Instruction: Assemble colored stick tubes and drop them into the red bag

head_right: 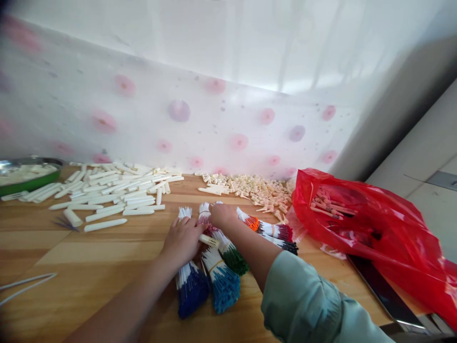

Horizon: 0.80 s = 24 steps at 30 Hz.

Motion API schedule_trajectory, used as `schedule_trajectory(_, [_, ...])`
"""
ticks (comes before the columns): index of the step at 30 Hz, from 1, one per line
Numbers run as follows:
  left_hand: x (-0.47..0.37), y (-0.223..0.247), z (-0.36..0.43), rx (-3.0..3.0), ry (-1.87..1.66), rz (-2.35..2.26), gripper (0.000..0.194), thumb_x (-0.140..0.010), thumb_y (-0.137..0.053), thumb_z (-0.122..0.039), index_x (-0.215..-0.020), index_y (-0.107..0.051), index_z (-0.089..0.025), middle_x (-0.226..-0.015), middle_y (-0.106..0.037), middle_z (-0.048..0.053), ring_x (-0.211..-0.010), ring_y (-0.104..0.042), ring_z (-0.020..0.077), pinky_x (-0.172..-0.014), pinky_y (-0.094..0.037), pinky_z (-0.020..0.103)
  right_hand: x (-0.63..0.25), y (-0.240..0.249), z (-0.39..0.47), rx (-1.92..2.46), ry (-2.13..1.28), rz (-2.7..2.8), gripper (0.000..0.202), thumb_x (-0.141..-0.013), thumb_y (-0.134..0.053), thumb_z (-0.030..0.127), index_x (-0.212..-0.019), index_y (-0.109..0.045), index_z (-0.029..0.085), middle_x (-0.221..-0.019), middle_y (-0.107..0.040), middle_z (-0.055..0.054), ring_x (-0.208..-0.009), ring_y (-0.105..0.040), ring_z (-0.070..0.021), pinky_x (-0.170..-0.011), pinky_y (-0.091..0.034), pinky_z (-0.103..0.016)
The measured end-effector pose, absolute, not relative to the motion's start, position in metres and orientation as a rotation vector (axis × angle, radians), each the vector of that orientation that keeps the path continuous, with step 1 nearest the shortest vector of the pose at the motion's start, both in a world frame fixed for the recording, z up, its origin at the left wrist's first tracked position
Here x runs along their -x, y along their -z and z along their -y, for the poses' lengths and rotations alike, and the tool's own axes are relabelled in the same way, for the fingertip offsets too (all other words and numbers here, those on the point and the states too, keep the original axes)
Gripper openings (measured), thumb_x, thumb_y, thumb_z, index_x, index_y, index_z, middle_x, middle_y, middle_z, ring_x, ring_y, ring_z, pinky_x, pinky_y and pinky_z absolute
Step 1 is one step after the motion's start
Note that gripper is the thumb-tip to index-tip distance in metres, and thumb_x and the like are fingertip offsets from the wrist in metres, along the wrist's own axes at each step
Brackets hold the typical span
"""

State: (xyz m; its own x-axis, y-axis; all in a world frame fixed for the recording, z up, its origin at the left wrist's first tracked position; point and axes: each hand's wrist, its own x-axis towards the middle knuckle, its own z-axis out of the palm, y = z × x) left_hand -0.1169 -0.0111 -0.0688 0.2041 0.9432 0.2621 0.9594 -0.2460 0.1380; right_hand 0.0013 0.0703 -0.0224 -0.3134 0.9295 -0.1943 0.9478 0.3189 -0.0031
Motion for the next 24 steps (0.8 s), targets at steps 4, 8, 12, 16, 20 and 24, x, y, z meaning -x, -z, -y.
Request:
schedule_trajectory(4, [0.12,0.066,0.012,2.387,0.507,1.91,0.024,-0.08,-0.054,-0.022,-0.098,-0.069,-0.026,-0.086,-0.067,0.01,-0.093,-0.056,0.0297,-0.087,-0.035,0.046,-0.031,0.006,-0.056,-1.74,0.12,-2.486,0.018,-0.088,-0.056,0.03,-0.091,-0.063,0.014,-0.09,-0.066,-0.005,-0.079,-0.062,-0.0159,-0.071,-0.05,-0.031])
schedule_trajectory(8, [0.123,0.056,0.016,2.352,0.609,1.91,0.03,-0.078,-0.055,-0.018,-0.103,-0.068,-0.028,-0.091,-0.067,0.007,-0.092,-0.057,0.0267,-0.085,-0.037,0.041,-0.064,-0.007,-0.032,-1.768,0.094,-2.657,0.013,-0.079,-0.053,0.016,-0.073,-0.065,0.016,-0.068,-0.066,-0.005,-0.064,-0.059,-0.0155,-0.055,-0.037,-0.024])
schedule_trajectory(12, [0.116,0.043,0.025,2.248,1.091,1.846,0.019,-0.081,-0.052,-0.018,-0.089,-0.069,-0.023,-0.084,-0.065,0.005,-0.083,-0.057,0.0221,-0.076,-0.041,0.034,-0.078,-0.008,-0.009,-1.726,0.195,-2.849,0.015,-0.077,-0.05,0.015,-0.074,-0.064,0.018,-0.064,-0.064,0.0,-0.058,-0.053,-0.0112,-0.052,-0.031,-0.021])
schedule_trajectory(16, [0.104,0.042,0.029,2.551,1.411,1.779,0.021,-0.077,-0.051,-0.01,-0.079,-0.069,-0.021,-0.079,-0.066,0.002,-0.078,-0.058,0.019,-0.07,-0.043,0.029,-0.079,0.003,-0.001,-1.58,0.567,-3.084,0.011,-0.075,-0.053,0.013,-0.071,-0.063,0.018,-0.06,-0.058,0.004,-0.055,-0.048,-0.008,-0.051,-0.033,-0.018])
schedule_trajectory(20, [0.098,0.049,0.026,2.748,1.705,2.107,0.014,-0.078,-0.058,-0.021,-0.067,-0.065,-0.017,-0.062,-0.059,-0.001,-0.061,-0.053,0.0144,-0.057,-0.04,0.024,-0.078,0.026,-0.01,-1.49,1.536,-3.227,0.007,-0.073,-0.06,0.016,-0.08,-0.063,0.017,-0.066,-0.062,0.001,-0.059,-0.054,-0.0102,-0.055,-0.042,-0.02])
schedule_trajectory(24, [0.096,0.055,0.024,2.688,2.137,2.24,0.02,-0.08,-0.062,-0.032,-0.068,-0.064,-0.015,-0.06,-0.057,-0.002,-0.061,-0.051,0.0121,-0.06,-0.04,0.023,-0.077,0.043,-0.015,-1.164,2.625,-2.914,0.023,-0.071,-0.069,0.019,-0.093,-0.063,0.02,-0.078,-0.067,0.0,-0.072,-0.064,-0.013,-0.068,-0.052,-0.025])
